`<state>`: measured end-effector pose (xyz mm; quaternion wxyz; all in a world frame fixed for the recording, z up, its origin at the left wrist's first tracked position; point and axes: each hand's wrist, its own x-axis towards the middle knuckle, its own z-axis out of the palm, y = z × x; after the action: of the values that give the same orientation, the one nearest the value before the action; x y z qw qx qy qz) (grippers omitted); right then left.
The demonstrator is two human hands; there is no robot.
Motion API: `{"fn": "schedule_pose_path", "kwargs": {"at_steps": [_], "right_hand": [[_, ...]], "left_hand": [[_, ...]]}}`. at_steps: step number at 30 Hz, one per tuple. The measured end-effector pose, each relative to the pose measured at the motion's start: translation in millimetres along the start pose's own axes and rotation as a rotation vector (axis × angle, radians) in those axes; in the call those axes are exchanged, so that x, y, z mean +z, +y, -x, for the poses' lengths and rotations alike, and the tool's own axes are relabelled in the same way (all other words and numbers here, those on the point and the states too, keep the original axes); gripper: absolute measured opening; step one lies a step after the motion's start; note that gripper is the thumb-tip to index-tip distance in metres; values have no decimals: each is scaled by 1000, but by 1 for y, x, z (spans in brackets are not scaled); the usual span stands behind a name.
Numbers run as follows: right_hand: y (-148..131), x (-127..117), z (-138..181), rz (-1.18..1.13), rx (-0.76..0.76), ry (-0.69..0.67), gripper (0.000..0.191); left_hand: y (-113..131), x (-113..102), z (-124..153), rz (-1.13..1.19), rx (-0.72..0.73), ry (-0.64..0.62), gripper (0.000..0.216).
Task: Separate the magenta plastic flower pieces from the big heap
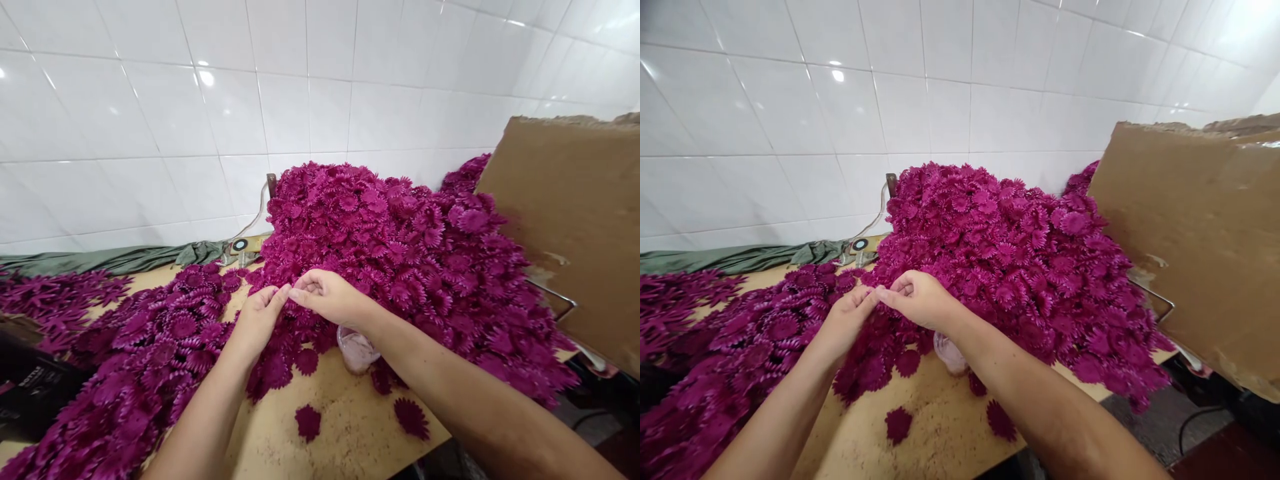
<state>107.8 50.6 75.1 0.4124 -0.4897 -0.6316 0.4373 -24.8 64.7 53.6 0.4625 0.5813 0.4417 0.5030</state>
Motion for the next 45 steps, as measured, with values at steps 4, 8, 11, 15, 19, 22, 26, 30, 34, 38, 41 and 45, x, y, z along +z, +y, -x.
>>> {"fn": "schedule_pose_path", "kwargs": {"at_steps": [4,8,11,15,19,22,26,30,34,38,41,45], "right_hand": [[5,10,-6,-39,-36,-98,14],[2,13,-6,115,-96,-14,19],[-4,16,-9,314,-188,166,22],[-5,0,-20,533,-221,360,21],[10,-59,-35,605,-15,765,15],[21,-92,-44,567,5,751,10],[16,-75,-39,573,-30,619,33],[1,-24,-17,503,-166,278,20],[4,10,-8,289,-80,-23,22],[11,14,-13,135,-3,-82,14],[7,10,-14,48,21,-59,7],[-2,10,-10,-48,14,-29,9]], "left_hand": [[-3,3,2,174,-123,9,47],[-4,3,9,210,-97,52,46],[-3,6,12,179,0,26,40],[-1,4,15,333,-14,150,33],[5,-20,22,409,31,316,32],[6,-33,22,302,-13,237,33],[-1,-24,16,140,6,84,28],[-6,-10,11,144,-82,87,30],[-5,-8,8,217,-110,99,34],[-5,-11,11,247,-99,3,44],[-6,-14,14,217,-67,-7,52],[-8,-14,14,197,2,10,44]]}}
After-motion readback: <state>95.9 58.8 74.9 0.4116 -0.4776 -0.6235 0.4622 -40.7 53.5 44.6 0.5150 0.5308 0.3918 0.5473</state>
